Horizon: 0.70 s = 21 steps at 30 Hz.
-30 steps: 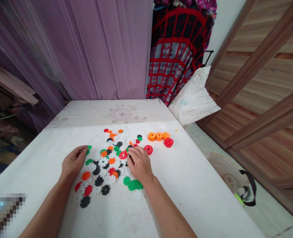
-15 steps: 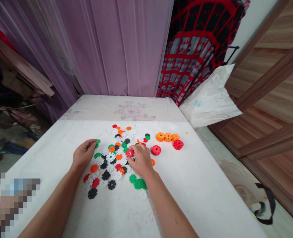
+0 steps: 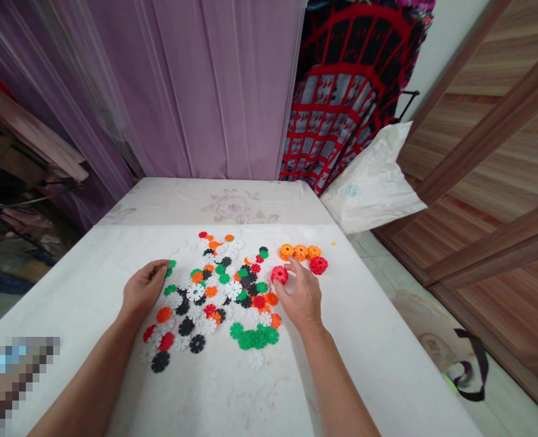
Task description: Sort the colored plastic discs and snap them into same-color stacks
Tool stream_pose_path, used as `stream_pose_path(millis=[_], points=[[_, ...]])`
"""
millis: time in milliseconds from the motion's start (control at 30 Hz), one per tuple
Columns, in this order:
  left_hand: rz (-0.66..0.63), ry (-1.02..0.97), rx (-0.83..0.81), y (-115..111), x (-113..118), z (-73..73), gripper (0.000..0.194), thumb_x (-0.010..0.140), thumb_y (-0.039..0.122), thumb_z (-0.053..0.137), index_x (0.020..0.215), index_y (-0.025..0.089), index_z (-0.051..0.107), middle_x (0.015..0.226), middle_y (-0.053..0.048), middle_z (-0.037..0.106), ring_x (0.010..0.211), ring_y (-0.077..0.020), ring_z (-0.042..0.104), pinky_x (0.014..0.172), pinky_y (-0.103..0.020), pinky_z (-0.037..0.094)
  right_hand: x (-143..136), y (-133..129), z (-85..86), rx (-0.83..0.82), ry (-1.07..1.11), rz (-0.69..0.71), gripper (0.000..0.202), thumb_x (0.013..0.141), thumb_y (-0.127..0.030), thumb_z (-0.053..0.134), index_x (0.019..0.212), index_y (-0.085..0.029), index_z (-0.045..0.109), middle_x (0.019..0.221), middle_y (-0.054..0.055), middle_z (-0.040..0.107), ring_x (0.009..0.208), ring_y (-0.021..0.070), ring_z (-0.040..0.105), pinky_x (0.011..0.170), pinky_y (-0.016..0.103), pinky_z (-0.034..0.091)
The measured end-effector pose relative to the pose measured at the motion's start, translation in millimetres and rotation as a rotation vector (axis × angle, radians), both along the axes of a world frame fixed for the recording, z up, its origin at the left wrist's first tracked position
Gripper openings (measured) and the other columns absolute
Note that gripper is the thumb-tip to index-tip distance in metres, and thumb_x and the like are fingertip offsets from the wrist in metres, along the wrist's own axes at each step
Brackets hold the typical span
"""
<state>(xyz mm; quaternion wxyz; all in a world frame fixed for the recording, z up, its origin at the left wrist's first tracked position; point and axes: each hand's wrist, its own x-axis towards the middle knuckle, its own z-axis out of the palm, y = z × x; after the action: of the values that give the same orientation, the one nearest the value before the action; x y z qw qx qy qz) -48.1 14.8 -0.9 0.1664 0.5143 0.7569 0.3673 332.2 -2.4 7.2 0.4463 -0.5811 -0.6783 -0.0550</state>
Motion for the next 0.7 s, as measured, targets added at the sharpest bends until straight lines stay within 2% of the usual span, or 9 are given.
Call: stream_pose_path(millis=[167, 500, 700], points=[[0.006, -0.011, -0.005, 0.3, 0.5, 1.3, 0.036, 0.083, 0.045, 0.051, 0.105, 0.028, 0.075, 0.1, -0.002, 0.079, 0.094, -0.0216, 0.071, 0.085, -0.034, 0.052, 0.2, 0.8, -7.9, -0.005, -0.026, 0.0, 0.047, 0.083, -0.031, 0.061, 0.129, -0.022, 0.057, 0.104, 0.007, 0.077, 0.098, 0.0258, 0.07, 0.09, 0.044, 0.053], [0.008, -0.019, -0.016, 0.0, -2.4, 0.4, 0.037, 0.082, 0.047, 0.052, 0.106, 0.029, 0.074, 0.103, -0.001, 0.078, 0.096, -0.0214, 0.07, 0.087, -0.034, 0.052, -3.1, 3.6, -11.0, -0.034, -0.047, -0.02, 0.048, 0.083, -0.028, 0.06, 0.131, -0.02, 0.058, 0.105, 0.007, 0.076, 0.096, 0.0253, 0.069, 0.088, 0.042, 0.053], [0.023, -0.027, 0.006, -0.4, -0.7, 2.9, 0.036, 0.081, 0.046, 0.052, 0.104, 0.028, 0.075, 0.101, -0.001, 0.078, 0.096, -0.0204, 0.07, 0.088, -0.032, 0.051, -1.8, 4.0, -16.5, -0.066, -0.028, -0.022, 0.051, 0.083, -0.029, 0.061, 0.133, -0.019, 0.057, 0.114, 0.01, 0.075, 0.102, 0.025, 0.069, 0.091, 0.041, 0.053]])
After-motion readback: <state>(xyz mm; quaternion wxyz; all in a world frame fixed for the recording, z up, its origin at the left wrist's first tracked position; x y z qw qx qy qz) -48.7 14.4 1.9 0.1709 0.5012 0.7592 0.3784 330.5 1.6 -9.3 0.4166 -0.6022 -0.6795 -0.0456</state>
